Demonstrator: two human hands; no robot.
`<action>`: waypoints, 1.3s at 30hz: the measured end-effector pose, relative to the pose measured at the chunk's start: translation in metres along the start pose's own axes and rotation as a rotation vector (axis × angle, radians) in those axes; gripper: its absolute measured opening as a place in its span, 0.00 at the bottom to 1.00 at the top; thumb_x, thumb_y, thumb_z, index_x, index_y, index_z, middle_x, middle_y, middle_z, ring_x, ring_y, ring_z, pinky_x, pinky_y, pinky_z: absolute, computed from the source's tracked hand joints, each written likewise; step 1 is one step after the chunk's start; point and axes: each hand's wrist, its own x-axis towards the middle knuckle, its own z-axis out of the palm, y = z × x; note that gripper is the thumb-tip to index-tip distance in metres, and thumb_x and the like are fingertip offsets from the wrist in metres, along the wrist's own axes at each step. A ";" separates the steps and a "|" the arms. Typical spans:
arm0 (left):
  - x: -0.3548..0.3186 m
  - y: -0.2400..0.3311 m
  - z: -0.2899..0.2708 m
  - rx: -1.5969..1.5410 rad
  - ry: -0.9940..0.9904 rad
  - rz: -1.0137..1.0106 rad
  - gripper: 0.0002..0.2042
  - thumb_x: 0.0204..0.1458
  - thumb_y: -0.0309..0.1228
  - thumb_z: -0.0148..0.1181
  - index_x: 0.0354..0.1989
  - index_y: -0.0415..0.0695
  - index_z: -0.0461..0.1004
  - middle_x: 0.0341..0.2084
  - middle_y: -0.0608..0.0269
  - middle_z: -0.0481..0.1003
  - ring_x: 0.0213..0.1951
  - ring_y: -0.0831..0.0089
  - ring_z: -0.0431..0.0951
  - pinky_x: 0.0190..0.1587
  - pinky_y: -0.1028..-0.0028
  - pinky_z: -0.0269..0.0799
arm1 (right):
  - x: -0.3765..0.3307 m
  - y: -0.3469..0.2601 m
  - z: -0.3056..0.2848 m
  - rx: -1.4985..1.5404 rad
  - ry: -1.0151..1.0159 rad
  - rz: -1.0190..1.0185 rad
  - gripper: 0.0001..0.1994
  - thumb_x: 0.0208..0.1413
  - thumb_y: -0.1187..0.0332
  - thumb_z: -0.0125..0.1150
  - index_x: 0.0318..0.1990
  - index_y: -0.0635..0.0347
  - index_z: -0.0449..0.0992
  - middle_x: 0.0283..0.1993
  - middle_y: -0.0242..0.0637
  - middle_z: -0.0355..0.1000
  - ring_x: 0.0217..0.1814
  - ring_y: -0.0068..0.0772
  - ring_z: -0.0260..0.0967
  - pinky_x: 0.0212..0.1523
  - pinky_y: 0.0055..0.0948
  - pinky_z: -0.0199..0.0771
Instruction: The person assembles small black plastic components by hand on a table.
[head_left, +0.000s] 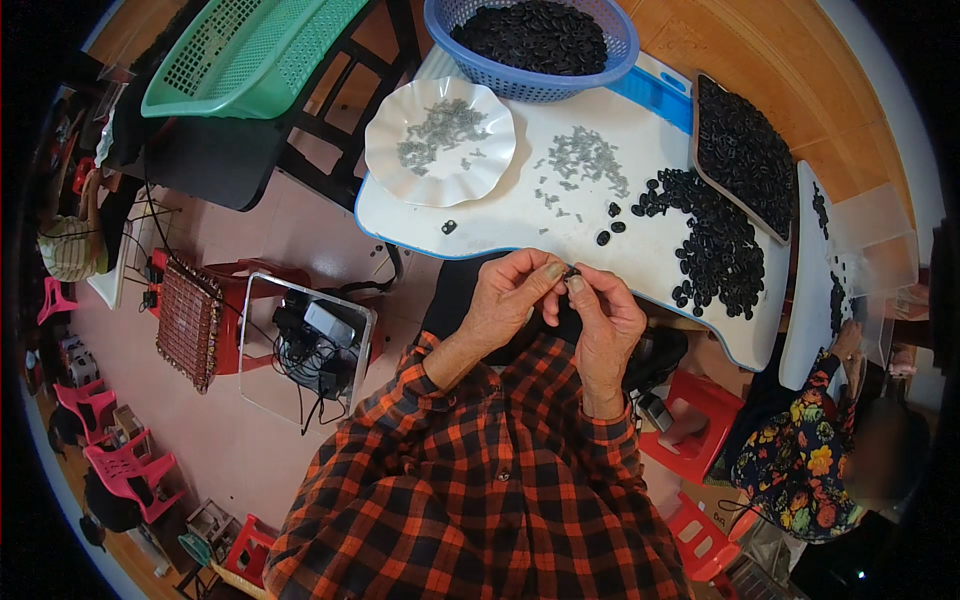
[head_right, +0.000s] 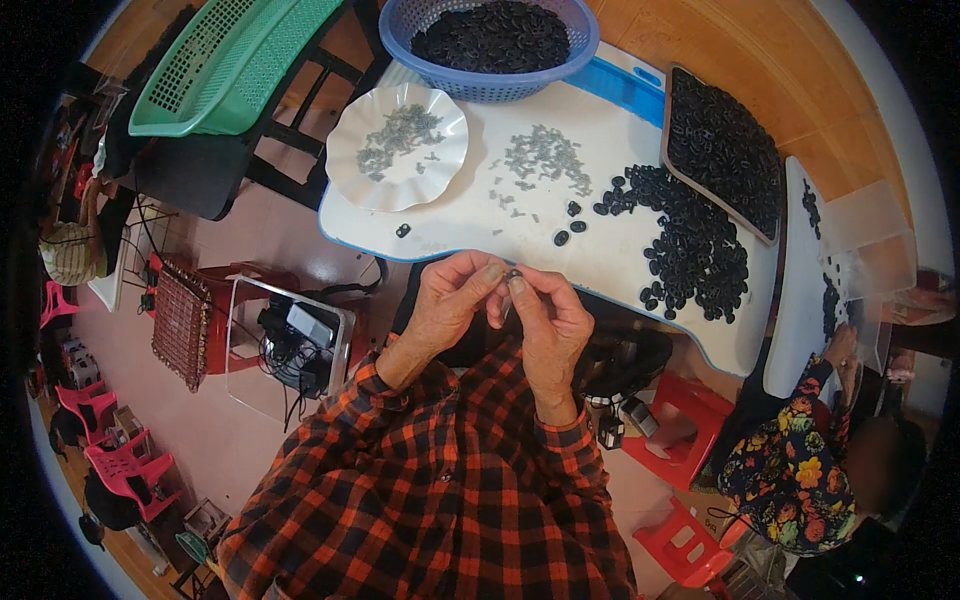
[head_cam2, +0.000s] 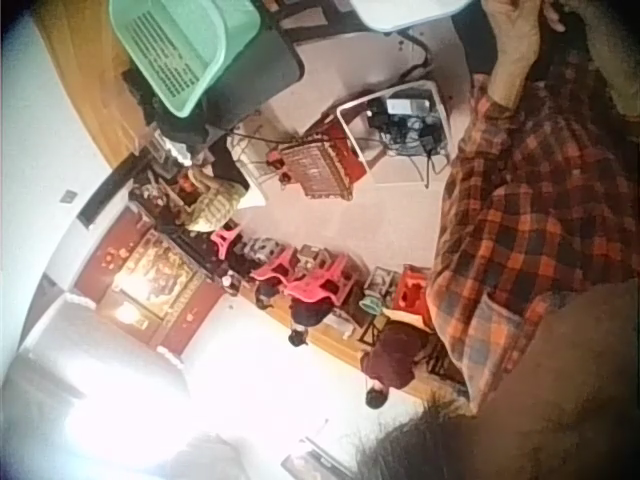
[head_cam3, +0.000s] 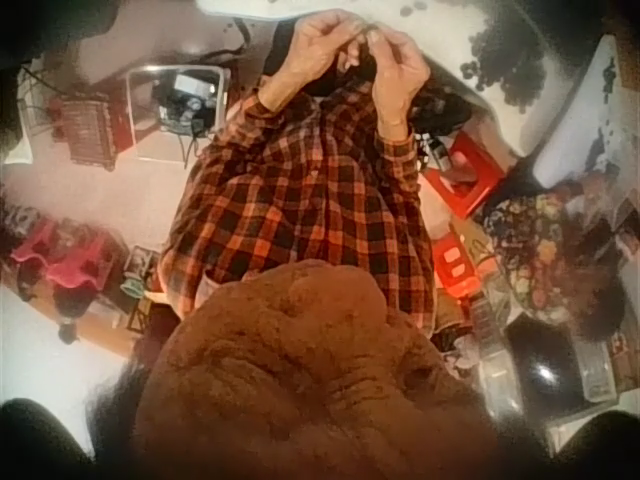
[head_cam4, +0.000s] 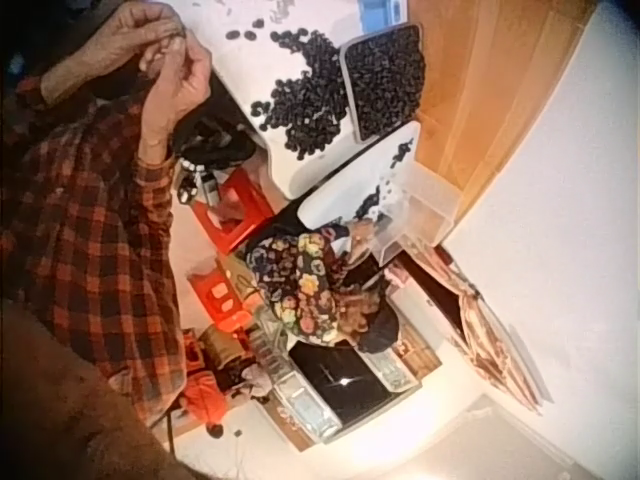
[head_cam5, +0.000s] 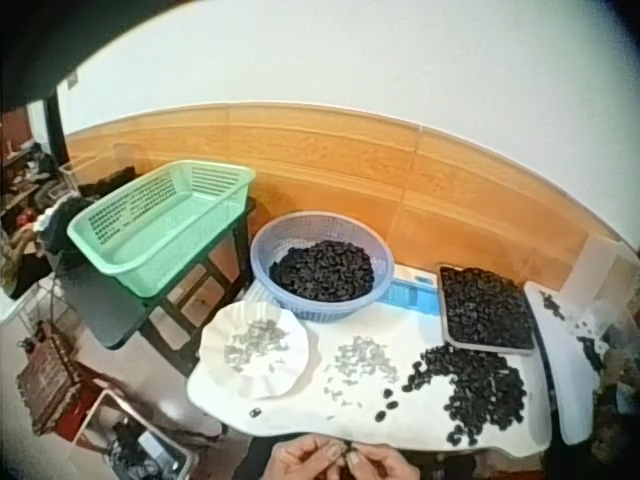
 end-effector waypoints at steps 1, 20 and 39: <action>0.000 0.000 0.000 0.006 -0.002 0.004 0.09 0.59 0.29 0.51 0.38 0.34 0.72 0.26 0.62 0.74 0.22 0.79 0.72 0.23 0.80 0.73 | 0.000 0.000 0.000 -0.009 0.005 -0.005 0.07 0.55 0.78 0.57 0.40 0.68 0.75 0.34 0.31 0.73 0.33 0.14 0.66 0.35 0.14 0.67; -0.004 0.001 0.004 0.373 0.007 0.244 0.07 0.59 0.26 0.50 0.34 0.34 0.72 0.22 0.65 0.73 0.20 0.84 0.71 0.21 0.83 0.69 | -0.005 -0.002 0.008 -0.447 0.035 -0.355 0.07 0.51 0.81 0.60 0.38 0.67 0.76 0.31 0.33 0.69 0.27 0.17 0.66 0.26 0.16 0.68; -0.002 -0.001 0.004 0.352 0.032 0.220 0.07 0.60 0.27 0.48 0.35 0.34 0.68 0.22 0.64 0.72 0.20 0.83 0.71 0.22 0.83 0.70 | -0.002 -0.003 0.006 -0.255 0.008 -0.179 0.06 0.53 0.81 0.58 0.39 0.68 0.76 0.32 0.33 0.70 0.27 0.17 0.66 0.25 0.16 0.69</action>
